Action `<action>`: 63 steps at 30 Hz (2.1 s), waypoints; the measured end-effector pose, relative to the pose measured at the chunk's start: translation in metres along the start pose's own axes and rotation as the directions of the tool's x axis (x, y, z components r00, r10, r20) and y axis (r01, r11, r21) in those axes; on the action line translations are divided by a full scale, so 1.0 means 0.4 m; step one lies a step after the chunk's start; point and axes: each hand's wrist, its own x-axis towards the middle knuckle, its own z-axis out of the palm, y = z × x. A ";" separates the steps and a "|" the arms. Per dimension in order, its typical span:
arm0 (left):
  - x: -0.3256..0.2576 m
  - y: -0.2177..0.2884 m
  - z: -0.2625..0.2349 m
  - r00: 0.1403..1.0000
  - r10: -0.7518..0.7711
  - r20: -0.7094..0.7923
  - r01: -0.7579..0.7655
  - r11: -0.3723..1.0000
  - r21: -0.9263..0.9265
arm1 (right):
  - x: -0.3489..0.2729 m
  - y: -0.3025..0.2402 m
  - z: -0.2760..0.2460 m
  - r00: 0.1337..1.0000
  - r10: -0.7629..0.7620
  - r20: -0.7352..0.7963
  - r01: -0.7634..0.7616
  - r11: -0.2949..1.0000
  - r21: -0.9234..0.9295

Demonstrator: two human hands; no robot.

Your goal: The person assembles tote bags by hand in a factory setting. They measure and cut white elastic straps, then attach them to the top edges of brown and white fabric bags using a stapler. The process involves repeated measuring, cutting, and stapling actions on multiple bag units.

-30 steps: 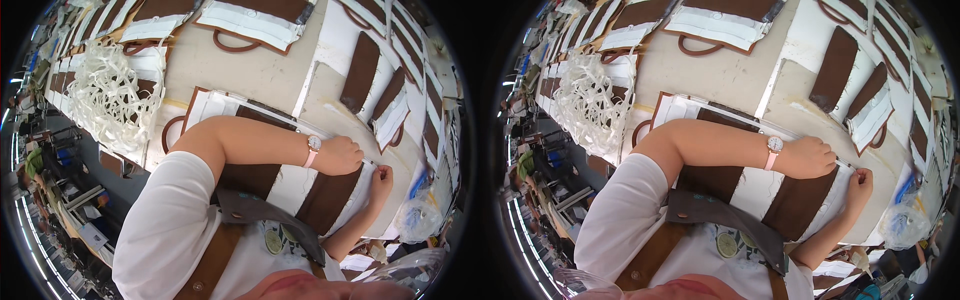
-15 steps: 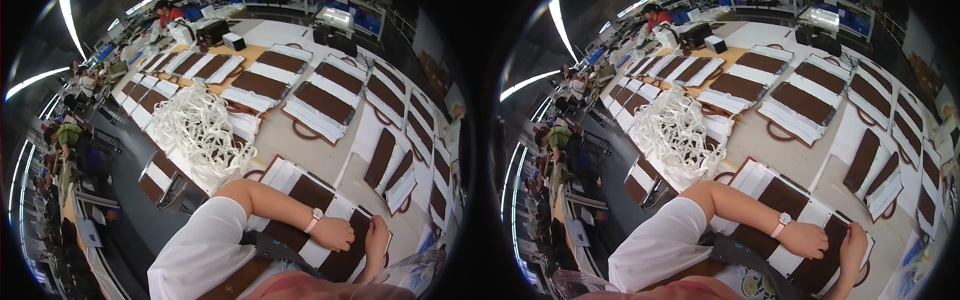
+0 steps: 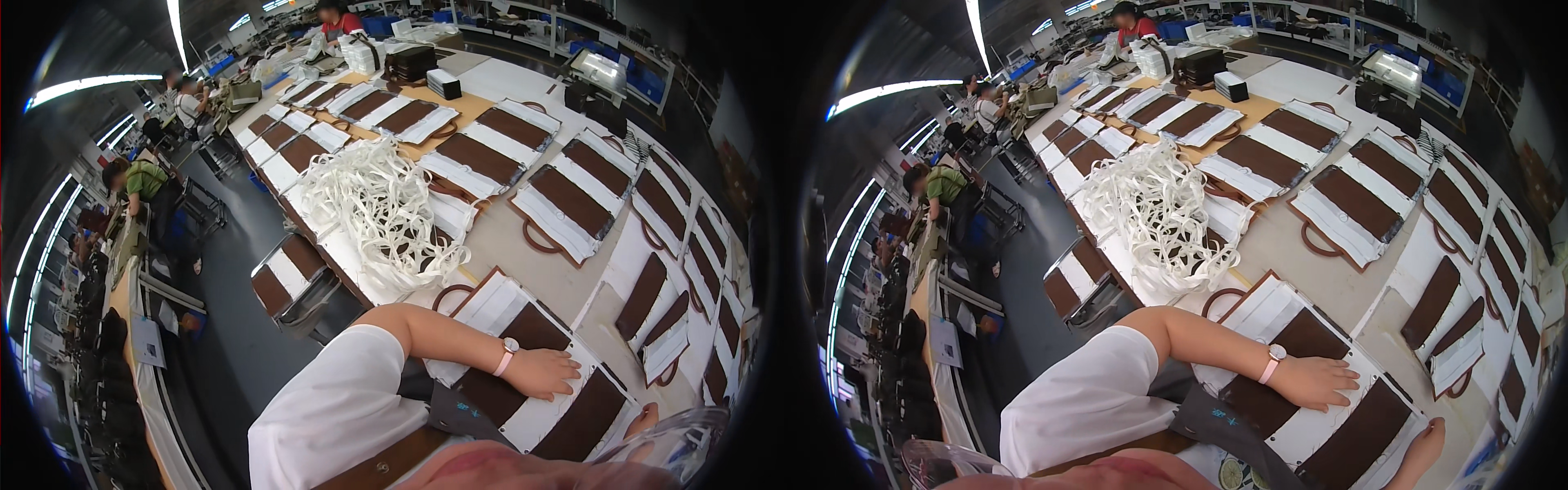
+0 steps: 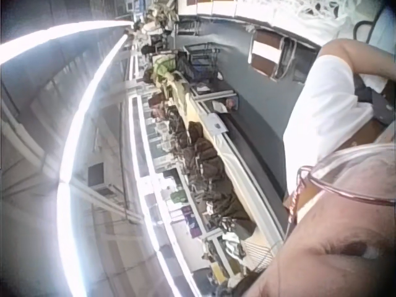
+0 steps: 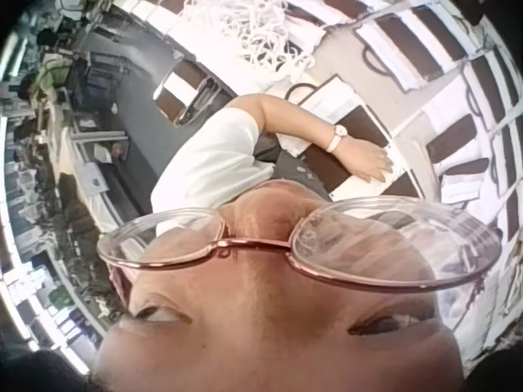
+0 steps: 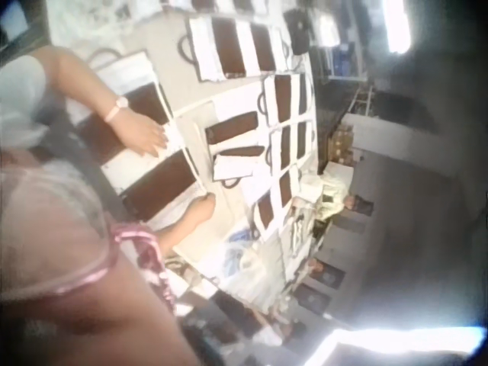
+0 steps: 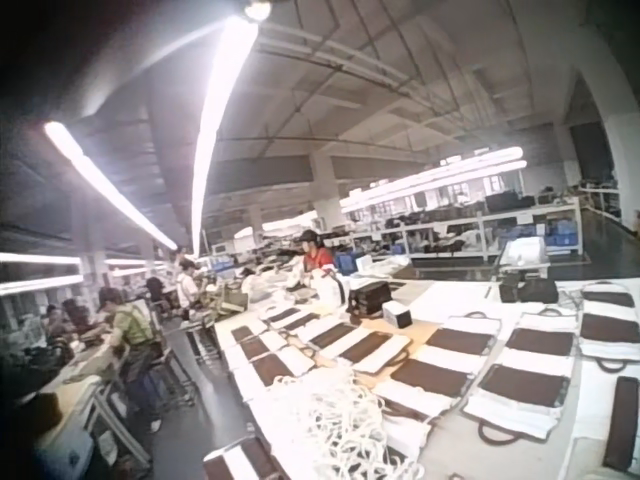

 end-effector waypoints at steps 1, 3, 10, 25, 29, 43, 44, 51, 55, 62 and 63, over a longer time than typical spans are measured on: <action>0.005 -0.005 0.007 1.000 0.010 0.009 -0.010 1.000 -0.008 | -0.004 0.036 0.017 0.998 0.027 -0.049 -0.025 0.999 0.039; 0.015 -0.003 0.011 0.999 0.029 0.034 -0.028 0.999 -0.023 | -0.010 0.091 0.060 0.988 0.082 -0.134 -0.065 0.990 0.123; 0.081 0.029 0.039 0.994 0.113 0.016 -0.111 0.990 -0.084 | -0.002 0.189 0.145 0.990 0.139 -0.022 -0.115 0.892 0.437; 0.347 0.020 0.139 0.987 0.152 0.043 -0.153 0.988 0.029 | -0.011 -0.008 0.085 0.953 0.301 -0.042 -0.279 0.920 0.276; 0.402 0.009 0.161 0.994 0.040 0.097 -0.039 0.999 -0.013 | -0.009 -0.018 0.055 0.936 0.345 -0.067 -0.323 0.921 0.219; 0.396 -0.010 0.165 0.997 0.072 0.019 -0.073 0.997 0.040 | -0.021 -0.024 0.030 0.838 0.538 0.093 -0.522 0.739 0.426; 0.395 -0.008 0.165 0.998 0.066 -0.003 -0.065 0.993 0.098 | -0.017 -0.026 0.025 0.844 0.526 0.105 -0.519 0.750 0.409; 0.388 -0.004 0.173 0.999 0.030 0.026 -0.033 0.992 0.125 | -0.014 -0.024 0.033 0.785 0.610 0.105 -0.537 0.587 0.606; 0.388 -0.007 0.174 0.999 0.044 0.026 -0.047 0.990 0.131 | -0.009 -0.018 0.041 0.819 0.571 0.060 -0.530 0.712 0.460; 0.393 -0.017 0.172 0.998 0.055 0.025 -0.058 0.991 0.124 | 0.000 -0.029 0.043 0.830 0.555 0.051 -0.538 0.773 0.337; 0.394 -0.018 0.170 0.998 0.053 0.024 -0.056 0.991 0.124 | 0.000 -0.027 0.045 0.827 0.560 0.052 -0.542 0.768 0.343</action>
